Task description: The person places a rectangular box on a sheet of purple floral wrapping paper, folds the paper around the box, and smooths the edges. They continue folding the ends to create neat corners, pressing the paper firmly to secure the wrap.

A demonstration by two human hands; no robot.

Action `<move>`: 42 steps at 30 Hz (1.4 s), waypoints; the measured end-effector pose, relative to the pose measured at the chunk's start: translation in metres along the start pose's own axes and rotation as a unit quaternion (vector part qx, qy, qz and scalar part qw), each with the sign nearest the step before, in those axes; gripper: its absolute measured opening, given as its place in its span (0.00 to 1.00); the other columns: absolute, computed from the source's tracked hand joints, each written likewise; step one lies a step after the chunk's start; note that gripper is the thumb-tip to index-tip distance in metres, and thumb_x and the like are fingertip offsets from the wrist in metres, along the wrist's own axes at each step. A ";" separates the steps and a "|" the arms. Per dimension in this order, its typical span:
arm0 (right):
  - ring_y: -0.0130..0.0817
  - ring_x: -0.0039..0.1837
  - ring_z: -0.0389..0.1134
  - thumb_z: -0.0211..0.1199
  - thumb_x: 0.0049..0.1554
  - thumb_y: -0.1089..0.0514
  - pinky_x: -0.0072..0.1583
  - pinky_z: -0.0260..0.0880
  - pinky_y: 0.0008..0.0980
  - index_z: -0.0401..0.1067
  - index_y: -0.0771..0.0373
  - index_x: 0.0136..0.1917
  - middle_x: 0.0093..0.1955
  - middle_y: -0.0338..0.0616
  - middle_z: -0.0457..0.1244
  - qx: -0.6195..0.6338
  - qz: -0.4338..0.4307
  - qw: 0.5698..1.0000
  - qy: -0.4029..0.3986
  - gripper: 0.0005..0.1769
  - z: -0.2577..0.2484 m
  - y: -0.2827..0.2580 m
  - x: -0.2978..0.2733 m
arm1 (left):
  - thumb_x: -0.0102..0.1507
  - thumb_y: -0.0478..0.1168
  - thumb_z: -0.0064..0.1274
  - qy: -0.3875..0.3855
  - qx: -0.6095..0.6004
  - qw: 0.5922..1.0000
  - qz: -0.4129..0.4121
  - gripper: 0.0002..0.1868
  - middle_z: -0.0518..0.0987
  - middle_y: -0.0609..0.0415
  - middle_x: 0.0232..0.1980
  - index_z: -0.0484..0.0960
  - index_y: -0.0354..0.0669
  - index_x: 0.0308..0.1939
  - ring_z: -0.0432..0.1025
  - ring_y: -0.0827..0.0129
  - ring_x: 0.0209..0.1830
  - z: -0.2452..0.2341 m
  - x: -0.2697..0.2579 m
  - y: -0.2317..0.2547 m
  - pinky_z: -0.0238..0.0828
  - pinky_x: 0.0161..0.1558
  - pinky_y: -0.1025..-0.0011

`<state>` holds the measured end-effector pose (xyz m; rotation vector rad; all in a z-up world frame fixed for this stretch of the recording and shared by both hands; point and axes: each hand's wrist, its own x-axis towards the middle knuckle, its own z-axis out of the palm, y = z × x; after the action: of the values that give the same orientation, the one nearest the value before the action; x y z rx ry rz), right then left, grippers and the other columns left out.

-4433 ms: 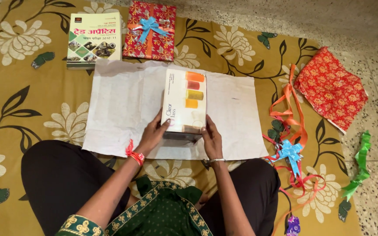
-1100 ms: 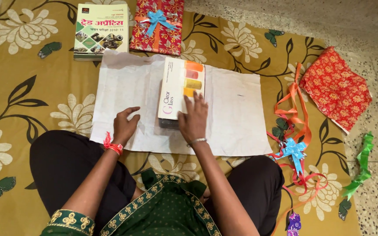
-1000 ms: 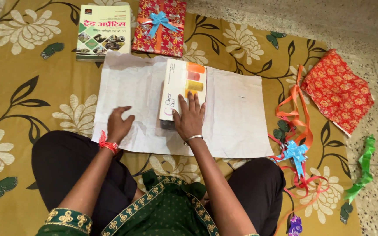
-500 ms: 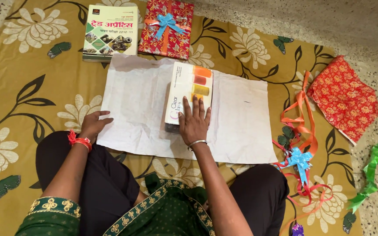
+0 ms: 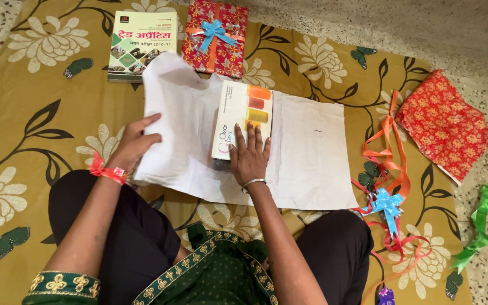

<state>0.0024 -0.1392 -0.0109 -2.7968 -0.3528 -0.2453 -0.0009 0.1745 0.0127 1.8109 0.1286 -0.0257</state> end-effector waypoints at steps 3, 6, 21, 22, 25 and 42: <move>0.50 0.85 0.37 0.44 0.66 0.42 0.79 0.28 0.61 0.51 0.47 0.82 0.84 0.53 0.43 0.005 -0.004 1.000 -0.002 0.34 -0.001 0.001 -0.001 | 0.55 0.30 0.56 -0.033 0.025 0.999 -0.003 0.40 0.72 0.50 0.73 0.69 0.42 0.73 0.73 0.66 0.47 0.029 0.004 0.037 0.71 0.46 0.72; 0.50 0.86 0.36 0.43 0.66 0.42 0.79 0.27 0.61 0.50 0.47 0.83 0.85 0.53 0.42 0.012 -0.011 1.000 -0.010 0.33 -0.004 0.002 -0.003 | 0.54 0.33 0.56 -0.056 0.057 0.996 0.040 0.42 0.74 0.49 0.73 0.66 0.43 0.75 0.76 0.69 0.46 0.064 0.000 0.063 0.74 0.45 0.73; 0.47 0.85 0.41 0.52 0.59 0.57 0.80 0.29 0.58 0.54 0.63 0.79 0.83 0.53 0.47 0.032 -0.012 0.999 0.015 0.36 0.010 0.014 -0.016 | 0.58 0.39 0.50 -0.141 0.348 0.912 0.167 0.41 0.61 0.36 0.77 0.59 0.37 0.75 0.68 0.46 0.67 0.194 0.010 0.057 0.66 0.65 0.57; 0.48 0.85 0.44 0.54 0.59 0.59 0.81 0.31 0.57 0.55 0.64 0.79 0.82 0.54 0.49 0.086 -0.003 0.996 0.030 0.35 0.009 0.016 -0.016 | 0.57 0.39 0.50 -0.141 0.345 0.914 0.163 0.42 0.61 0.35 0.77 0.58 0.38 0.76 0.69 0.46 0.66 0.197 0.009 0.059 0.67 0.64 0.57; 0.49 0.77 0.57 0.60 0.57 0.61 0.83 0.38 0.52 0.54 0.64 0.78 0.75 0.52 0.58 0.228 0.048 0.972 0.023 0.38 0.001 0.023 -0.018 | 0.57 0.40 0.51 -0.162 0.387 0.897 0.138 0.44 0.58 0.28 0.76 0.57 0.52 0.78 0.72 0.40 0.60 0.203 0.000 0.066 0.72 0.60 0.56; 0.52 0.83 0.50 0.50 0.58 0.73 0.78 0.55 0.44 0.59 0.61 0.78 0.82 0.56 0.51 0.312 -0.031 0.948 0.057 0.35 -0.014 0.045 -0.029 | 0.67 0.52 0.45 -0.084 0.340 0.896 0.273 0.44 0.65 0.33 0.74 0.45 0.34 0.79 0.69 0.41 0.65 0.209 -0.034 0.055 0.62 0.66 0.52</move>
<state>-0.0155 -0.1914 -0.0162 -2.1405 -0.4058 -0.2556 -0.0179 -0.0431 0.0185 2.4725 -0.5878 0.1940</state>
